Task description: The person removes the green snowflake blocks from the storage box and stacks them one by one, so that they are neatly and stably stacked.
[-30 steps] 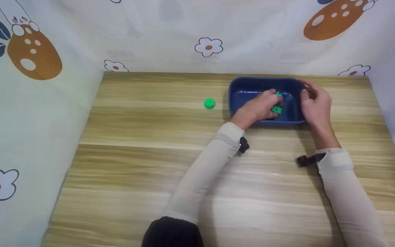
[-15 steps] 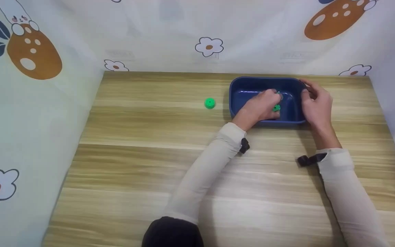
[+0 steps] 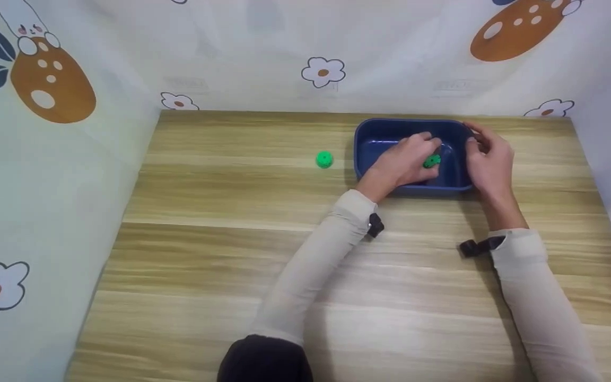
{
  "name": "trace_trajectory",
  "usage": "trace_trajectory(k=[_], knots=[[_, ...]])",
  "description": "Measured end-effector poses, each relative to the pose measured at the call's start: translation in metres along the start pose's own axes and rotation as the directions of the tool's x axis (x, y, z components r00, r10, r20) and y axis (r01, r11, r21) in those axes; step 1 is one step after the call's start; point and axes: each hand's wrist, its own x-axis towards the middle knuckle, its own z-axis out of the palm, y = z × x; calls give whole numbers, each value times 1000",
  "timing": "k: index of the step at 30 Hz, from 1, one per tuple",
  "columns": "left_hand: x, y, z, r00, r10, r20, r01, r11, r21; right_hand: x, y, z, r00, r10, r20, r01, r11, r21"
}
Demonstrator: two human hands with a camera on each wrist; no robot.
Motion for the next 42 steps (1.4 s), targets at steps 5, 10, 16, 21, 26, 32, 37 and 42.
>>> trace_trajectory(k=[5,10,16,21,26,32,37,42], knots=[[-7,-3,-6,997,17,-71,-21,998,-52,-2,-3,0,1000,2,15,-2,1000,0],[-20,-7,-13,987,27,-160,-45,992,-114,-2,-2,1,1000,1,18,-1,1000,-1],[-36,-14,-17,959,43,-281,-100,976,-195,-2,-1,2,999,-36,-16,36,999,0],[-49,-19,-19,937,30,-348,-113,969,-219,-1,0,3,999,-38,-24,38,999,0],[-61,-24,-21,922,-2,-386,-121,948,-294,-1,0,3,999,-36,-17,36,999,-4],[-72,-34,-19,904,-36,-426,-154,902,-403,-1,0,2,1000,-23,-9,23,1000,1],[-80,-44,-23,890,-69,-452,-157,883,-443,-2,-1,0,1000,-3,-3,3,1000,0],[-88,-54,-26,875,-102,-473,-176,844,-507,-3,-2,-1,1000,4,-3,-4,1000,-1]])
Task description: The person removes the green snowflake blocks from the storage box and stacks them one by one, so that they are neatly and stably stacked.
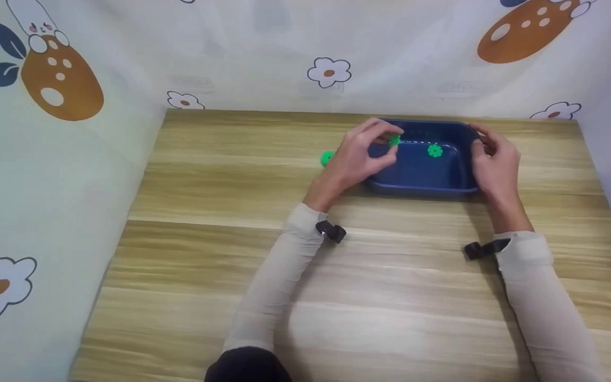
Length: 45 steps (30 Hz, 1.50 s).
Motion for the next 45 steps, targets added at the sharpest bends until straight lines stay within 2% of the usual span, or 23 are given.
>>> trace_trajectory(k=[3,6,18,27,35,41,45], knots=[[-2,-4,-6,999,-5,-33,4,999,-45,0,1,0,1000,-22,-16,22,1000,7],[-5,-7,-12,998,-14,-56,11,999,-50,1,2,1,999,-40,-28,40,999,7],[-18,-20,-33,996,-34,-79,25,994,-109,4,5,1,1000,-19,-15,19,1000,0],[-31,-29,-48,993,-80,-84,73,994,-76,3,5,-1,1000,-9,-11,9,1000,-3],[-38,-32,-60,990,-113,-88,112,993,-24,1,4,0,998,-53,-29,53,999,-9],[-42,-38,-68,985,-166,-53,167,986,18,1,3,0,998,-48,-29,48,999,4],[-45,-40,-74,984,-178,-25,179,982,66,2,3,1,999,-39,-21,39,999,3]])
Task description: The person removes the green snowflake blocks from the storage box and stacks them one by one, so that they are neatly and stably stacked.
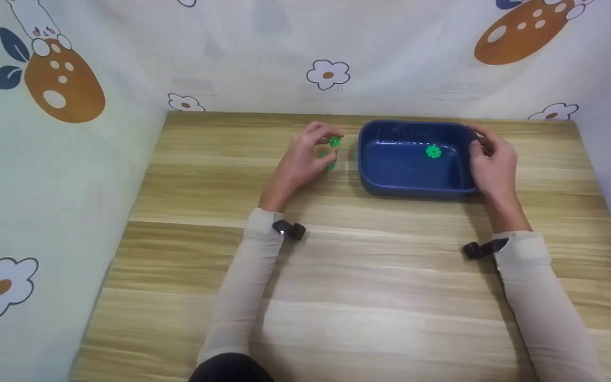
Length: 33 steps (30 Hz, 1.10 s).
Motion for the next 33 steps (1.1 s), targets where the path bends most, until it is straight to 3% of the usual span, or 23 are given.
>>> trace_trajectory(k=[6,12,25,33], knots=[[-6,-8,-5,1000,21,17,-22,997,74,1,2,0,999,26,18,-26,1000,-1],[-8,-11,-7,999,-6,54,-1,991,133,1,2,-1,999,31,27,-31,1000,-4],[-9,-14,-8,977,-87,193,64,990,122,-1,0,0,1000,23,5,-23,1000,20],[-11,-17,-9,970,-109,215,78,985,151,-1,0,0,999,41,18,-41,999,11]])
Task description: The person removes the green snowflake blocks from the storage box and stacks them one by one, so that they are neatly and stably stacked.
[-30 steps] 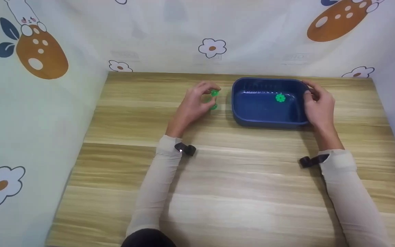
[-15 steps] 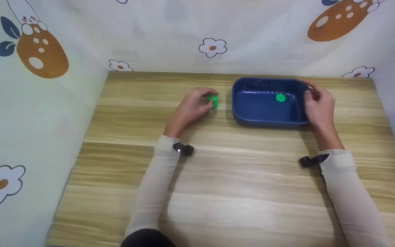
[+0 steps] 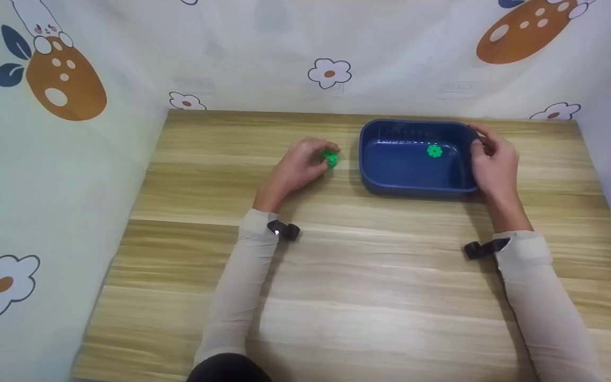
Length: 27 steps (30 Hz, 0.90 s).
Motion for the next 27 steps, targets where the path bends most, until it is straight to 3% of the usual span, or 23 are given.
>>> trace_trajectory(k=[9,27], knots=[[0,-1,1,999,-15,35,15,1000,-2,1,0,0,1000,10,11,-10,1000,10],[0,-4,2,999,-13,32,13,1000,-21,0,1,0,1000,-6,2,6,1000,3]])
